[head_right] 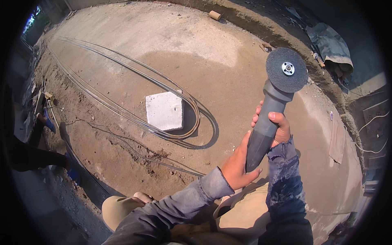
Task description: The person picks up a stone block, places it under several metal rods, and uses a grinder to cut through the rods one by one while holding them in place.
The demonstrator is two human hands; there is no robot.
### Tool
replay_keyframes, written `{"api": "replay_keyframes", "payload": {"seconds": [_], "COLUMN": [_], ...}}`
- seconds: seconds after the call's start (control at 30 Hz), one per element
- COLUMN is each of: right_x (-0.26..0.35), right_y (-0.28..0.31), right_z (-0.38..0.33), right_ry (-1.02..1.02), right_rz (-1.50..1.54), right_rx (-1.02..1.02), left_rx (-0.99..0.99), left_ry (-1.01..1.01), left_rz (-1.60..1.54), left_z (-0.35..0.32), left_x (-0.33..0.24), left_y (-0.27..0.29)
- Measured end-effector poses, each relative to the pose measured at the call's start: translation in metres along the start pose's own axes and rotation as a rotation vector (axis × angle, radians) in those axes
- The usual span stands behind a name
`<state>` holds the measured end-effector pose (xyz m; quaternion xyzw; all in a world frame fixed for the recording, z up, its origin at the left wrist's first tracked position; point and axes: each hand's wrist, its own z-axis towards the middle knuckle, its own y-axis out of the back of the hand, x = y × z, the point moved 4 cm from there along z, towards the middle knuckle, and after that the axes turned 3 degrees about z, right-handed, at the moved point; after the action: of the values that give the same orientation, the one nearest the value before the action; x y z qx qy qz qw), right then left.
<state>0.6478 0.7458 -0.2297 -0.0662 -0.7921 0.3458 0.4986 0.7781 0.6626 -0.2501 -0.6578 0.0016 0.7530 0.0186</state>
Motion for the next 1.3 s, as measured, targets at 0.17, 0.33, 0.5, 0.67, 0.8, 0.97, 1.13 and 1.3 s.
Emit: {"api": "replay_keyframes", "payload": {"seconds": [0.17,0.33,0.5,0.67,0.8,0.97,1.13,1.3], "right_x": [0.000,-0.015,-0.013,-0.023,-0.032,-0.032,-0.032,-0.031], "right_y": [0.012,0.016,0.022,0.012,0.017,0.022,0.009,0.020], "right_z": [-0.002,-0.005,0.001,0.000,-0.003,0.000,0.001,0.008], "right_ry": [-0.102,-0.191,-0.143,-0.149,-0.192,-0.135,-0.208,-0.206], "right_rz": [0.059,-0.282,-0.109,-0.045,-0.073,-0.153,-0.367,-0.583], "right_rx": [0.164,-0.025,0.052,0.092,0.071,0.014,-0.110,-0.192], "left_rx": [-0.029,0.038,0.372,0.235,0.223,0.229,0.235,0.270], "left_ry": [-0.077,-0.036,0.019,-0.061,0.029,0.044,-0.043,-0.173], "left_rz": [-0.045,-0.178,-0.325,0.167,0.252,0.233,0.266,0.217], "left_z": [-0.005,-0.017,-0.013,-0.013,-0.016,-0.012,-0.013,-0.001], "left_x": [0.006,0.034,0.046,0.042,0.054,0.057,0.083,0.112], "left_y": [-0.025,-0.027,0.009,0.008,0.004,0.004,0.003,0.044]}}
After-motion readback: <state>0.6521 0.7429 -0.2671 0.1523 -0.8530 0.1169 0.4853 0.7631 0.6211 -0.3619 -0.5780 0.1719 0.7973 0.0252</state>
